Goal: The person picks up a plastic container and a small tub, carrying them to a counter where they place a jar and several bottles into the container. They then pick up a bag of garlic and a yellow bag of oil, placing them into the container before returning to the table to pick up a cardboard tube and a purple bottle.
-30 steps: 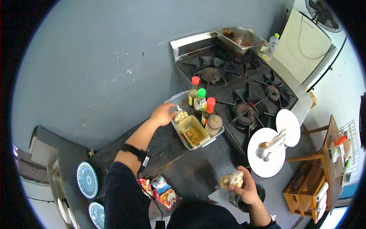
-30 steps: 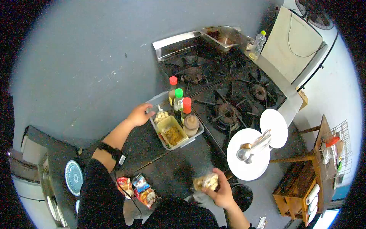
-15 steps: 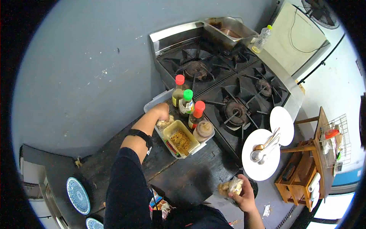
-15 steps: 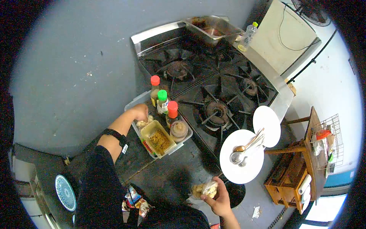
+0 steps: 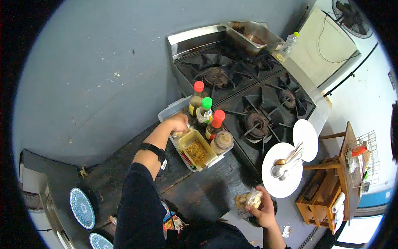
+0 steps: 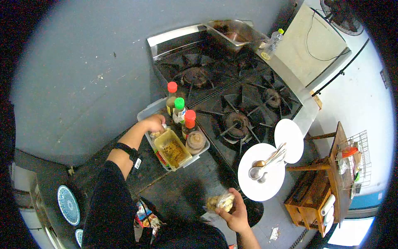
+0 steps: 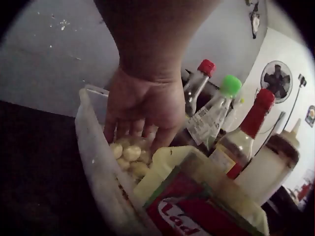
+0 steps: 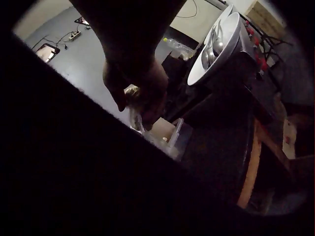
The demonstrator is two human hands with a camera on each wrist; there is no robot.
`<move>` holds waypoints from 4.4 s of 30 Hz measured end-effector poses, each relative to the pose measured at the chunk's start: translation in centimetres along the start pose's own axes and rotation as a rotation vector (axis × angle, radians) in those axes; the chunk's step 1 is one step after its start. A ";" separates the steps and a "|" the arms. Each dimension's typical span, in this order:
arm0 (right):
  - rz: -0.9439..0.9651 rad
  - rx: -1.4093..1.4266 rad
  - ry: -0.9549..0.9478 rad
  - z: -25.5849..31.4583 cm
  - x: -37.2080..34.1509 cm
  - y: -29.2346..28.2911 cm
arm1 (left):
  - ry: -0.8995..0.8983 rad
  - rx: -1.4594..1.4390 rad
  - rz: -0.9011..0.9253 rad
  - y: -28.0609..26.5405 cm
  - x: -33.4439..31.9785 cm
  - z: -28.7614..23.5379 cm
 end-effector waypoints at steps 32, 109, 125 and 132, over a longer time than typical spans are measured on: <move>0.181 -0.191 -0.181 8.7 0.6 2.4 | 0.562 -0.295 -0.425 0.8 -8.2 -6.9; 0.031 -1.298 -0.807 19.3 -1.0 -1.7 | 0.053 -1.115 -0.895 11.7 -35.6 2.1; 0.695 -0.905 -0.121 -3.5 -3.2 -3.5 | -0.076 -0.987 -0.598 19.6 -37.7 -5.9; 0.743 -1.168 -0.251 -5.8 -3.3 -1.3 | -0.269 -0.892 -0.412 24.2 -45.5 -5.0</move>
Point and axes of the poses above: each hand's wrist, its own x-axis towards the middle knuckle, its own y-axis out of the palm, z = x × y, the point moved 5 cm from there along x, towards the middle knuckle, and after that the axes turned 5 degrees about z, right-handed, at the moved point
